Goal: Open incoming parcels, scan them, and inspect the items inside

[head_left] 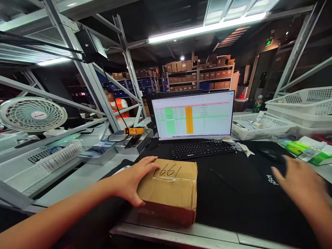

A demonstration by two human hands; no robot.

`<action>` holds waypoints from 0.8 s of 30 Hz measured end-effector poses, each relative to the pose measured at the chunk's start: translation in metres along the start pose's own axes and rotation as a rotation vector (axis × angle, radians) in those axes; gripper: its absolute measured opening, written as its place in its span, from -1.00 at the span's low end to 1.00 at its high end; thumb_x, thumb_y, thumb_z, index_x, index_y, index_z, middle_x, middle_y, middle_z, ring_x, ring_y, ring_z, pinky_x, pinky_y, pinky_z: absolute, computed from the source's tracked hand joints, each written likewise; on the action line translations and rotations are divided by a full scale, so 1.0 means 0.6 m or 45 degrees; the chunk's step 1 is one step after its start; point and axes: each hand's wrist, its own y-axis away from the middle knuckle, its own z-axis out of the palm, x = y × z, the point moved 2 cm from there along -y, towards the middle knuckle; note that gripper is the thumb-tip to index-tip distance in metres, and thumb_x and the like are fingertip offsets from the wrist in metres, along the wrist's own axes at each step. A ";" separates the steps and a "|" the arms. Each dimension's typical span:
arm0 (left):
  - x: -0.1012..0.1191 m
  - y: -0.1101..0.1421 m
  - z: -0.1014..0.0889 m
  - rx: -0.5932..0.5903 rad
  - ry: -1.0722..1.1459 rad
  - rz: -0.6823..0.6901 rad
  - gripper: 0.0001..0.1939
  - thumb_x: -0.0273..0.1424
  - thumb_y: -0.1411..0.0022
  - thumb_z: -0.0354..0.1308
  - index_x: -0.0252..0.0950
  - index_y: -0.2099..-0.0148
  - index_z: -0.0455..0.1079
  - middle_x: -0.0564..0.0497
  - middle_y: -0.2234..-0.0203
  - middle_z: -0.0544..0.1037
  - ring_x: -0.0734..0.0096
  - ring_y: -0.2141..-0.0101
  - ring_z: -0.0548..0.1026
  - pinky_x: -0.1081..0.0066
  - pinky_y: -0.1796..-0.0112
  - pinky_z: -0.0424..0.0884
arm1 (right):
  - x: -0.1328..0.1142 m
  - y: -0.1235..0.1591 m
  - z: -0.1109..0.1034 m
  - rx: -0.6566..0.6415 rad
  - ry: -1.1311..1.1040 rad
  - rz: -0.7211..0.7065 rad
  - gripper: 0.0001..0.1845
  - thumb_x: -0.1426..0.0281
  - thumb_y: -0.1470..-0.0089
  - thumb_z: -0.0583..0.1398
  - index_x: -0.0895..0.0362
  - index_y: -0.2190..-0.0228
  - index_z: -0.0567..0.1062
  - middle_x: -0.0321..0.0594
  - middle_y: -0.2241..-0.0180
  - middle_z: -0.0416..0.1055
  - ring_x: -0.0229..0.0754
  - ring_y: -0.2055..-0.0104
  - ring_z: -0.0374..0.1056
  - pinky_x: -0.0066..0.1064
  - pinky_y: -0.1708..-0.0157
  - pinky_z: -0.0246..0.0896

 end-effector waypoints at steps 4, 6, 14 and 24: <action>0.004 0.006 0.014 0.076 -0.130 -0.022 0.06 -0.20 0.18 0.47 -0.17 -0.36 0.13 -0.28 -0.36 0.15 -0.13 -0.29 0.26 0.04 -0.16 0.37 | -0.154 -0.034 0.057 -0.236 -0.200 -0.315 -0.54 0.16 -0.27 0.13 0.19 -0.06 0.41 0.09 -0.07 0.32 0.06 -0.08 0.31 -0.08 -0.05 0.31; 0.014 0.016 0.029 0.207 -0.221 -0.010 -0.03 -0.15 0.09 0.44 -0.12 -0.35 0.17 -0.23 -0.34 0.22 -0.12 -0.25 0.31 0.01 -0.14 0.39 | -0.182 -0.050 0.091 -0.261 -0.222 -0.355 -0.56 0.14 -0.29 0.18 0.14 -0.08 0.40 -0.04 -0.09 0.32 -0.03 -0.06 0.32 -0.08 -0.06 0.33; 0.039 0.083 0.082 0.666 -0.322 -0.360 -0.49 -0.11 -0.30 0.11 -0.08 -0.25 0.30 -0.12 -0.31 0.29 -0.08 -0.18 0.39 0.00 -0.08 0.43 | -0.204 -0.084 0.176 -0.223 -0.246 -0.449 -0.56 0.16 -0.29 0.20 0.14 -0.09 0.40 -0.07 -0.11 0.32 -0.02 -0.07 0.32 -0.04 -0.05 0.36; 0.063 0.091 0.113 0.842 -0.361 -0.469 -0.55 -0.14 -0.30 0.14 -0.18 -0.17 0.33 -0.18 -0.20 0.40 0.00 -0.15 0.40 -0.03 -0.21 0.29 | -0.253 -0.094 0.258 -0.109 -0.364 -0.522 -0.72 0.41 -0.15 0.08 0.24 0.15 0.49 0.16 -0.17 0.23 0.22 -0.20 0.17 0.10 -0.17 0.18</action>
